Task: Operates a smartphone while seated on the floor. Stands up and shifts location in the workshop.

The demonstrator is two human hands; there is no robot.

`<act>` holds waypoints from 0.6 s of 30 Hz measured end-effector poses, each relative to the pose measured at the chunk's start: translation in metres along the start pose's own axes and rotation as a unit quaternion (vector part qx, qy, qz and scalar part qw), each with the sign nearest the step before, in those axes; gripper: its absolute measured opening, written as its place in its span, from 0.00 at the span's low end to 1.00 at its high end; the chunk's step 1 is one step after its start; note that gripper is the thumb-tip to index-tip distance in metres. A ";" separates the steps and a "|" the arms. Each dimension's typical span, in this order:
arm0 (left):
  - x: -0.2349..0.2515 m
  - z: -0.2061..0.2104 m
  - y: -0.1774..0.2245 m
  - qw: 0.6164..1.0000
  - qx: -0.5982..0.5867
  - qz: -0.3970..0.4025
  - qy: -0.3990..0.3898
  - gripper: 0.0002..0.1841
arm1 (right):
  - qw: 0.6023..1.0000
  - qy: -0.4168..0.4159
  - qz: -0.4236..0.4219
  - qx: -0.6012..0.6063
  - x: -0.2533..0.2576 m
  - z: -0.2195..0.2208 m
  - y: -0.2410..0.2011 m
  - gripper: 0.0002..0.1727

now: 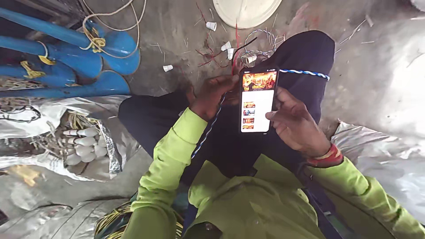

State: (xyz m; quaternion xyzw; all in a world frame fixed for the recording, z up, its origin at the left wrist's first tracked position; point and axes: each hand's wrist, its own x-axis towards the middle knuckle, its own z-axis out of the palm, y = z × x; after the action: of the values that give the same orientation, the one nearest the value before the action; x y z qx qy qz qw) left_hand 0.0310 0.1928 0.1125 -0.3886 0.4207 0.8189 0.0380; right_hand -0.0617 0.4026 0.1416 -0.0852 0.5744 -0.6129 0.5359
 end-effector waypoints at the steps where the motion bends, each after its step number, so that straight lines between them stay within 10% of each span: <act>1: 0.001 -0.002 -0.001 1.000 -0.005 -0.005 0.003 0.09 | 1.000 -0.005 0.001 0.007 0.002 0.001 0.000 0.37; 18: -0.002 0.003 -0.004 0.998 -0.055 -0.007 -0.002 0.12 | 0.999 0.000 -0.050 -0.012 -0.001 0.007 0.001 0.42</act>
State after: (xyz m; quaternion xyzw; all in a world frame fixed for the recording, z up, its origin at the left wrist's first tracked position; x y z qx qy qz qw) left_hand 0.0324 0.1975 0.1126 -0.3915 0.3724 0.8411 0.0237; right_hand -0.0558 0.3991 0.1441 -0.1205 0.5769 -0.6321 0.5032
